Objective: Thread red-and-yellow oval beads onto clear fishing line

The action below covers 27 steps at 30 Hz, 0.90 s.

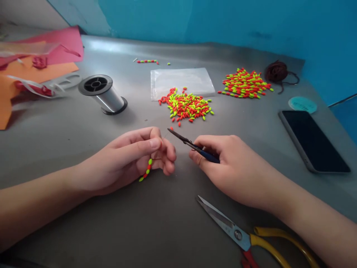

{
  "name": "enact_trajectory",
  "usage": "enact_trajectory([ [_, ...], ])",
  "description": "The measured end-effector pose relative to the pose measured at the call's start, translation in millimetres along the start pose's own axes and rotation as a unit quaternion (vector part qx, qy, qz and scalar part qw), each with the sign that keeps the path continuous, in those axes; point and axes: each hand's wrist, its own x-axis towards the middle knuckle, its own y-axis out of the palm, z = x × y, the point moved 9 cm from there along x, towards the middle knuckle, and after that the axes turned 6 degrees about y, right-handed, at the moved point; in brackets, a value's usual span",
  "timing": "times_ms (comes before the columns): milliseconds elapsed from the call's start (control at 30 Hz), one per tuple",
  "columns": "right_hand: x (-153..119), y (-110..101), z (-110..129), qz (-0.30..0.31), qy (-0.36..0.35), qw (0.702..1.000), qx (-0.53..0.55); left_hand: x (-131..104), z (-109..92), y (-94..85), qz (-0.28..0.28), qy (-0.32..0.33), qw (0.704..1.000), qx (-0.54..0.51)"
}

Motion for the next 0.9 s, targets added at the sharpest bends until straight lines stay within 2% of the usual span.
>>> enact_trajectory([
  [300, -7, 9, -5, 0.049, 0.05, 0.997, 0.014, 2, 1, -1.9, 0.008, 0.003, 1.0, 0.021],
  [467, -11, 17, 2, 0.074, 0.037, 0.995, 0.046, 0, 2, -0.1, 0.009, -0.001, 1.0, -0.005],
  [900, -10, 24, -2, 0.042, 0.036, 0.998, -0.004, 3, 5, -1.4, -0.005, -0.005, 0.998, -0.064],
])
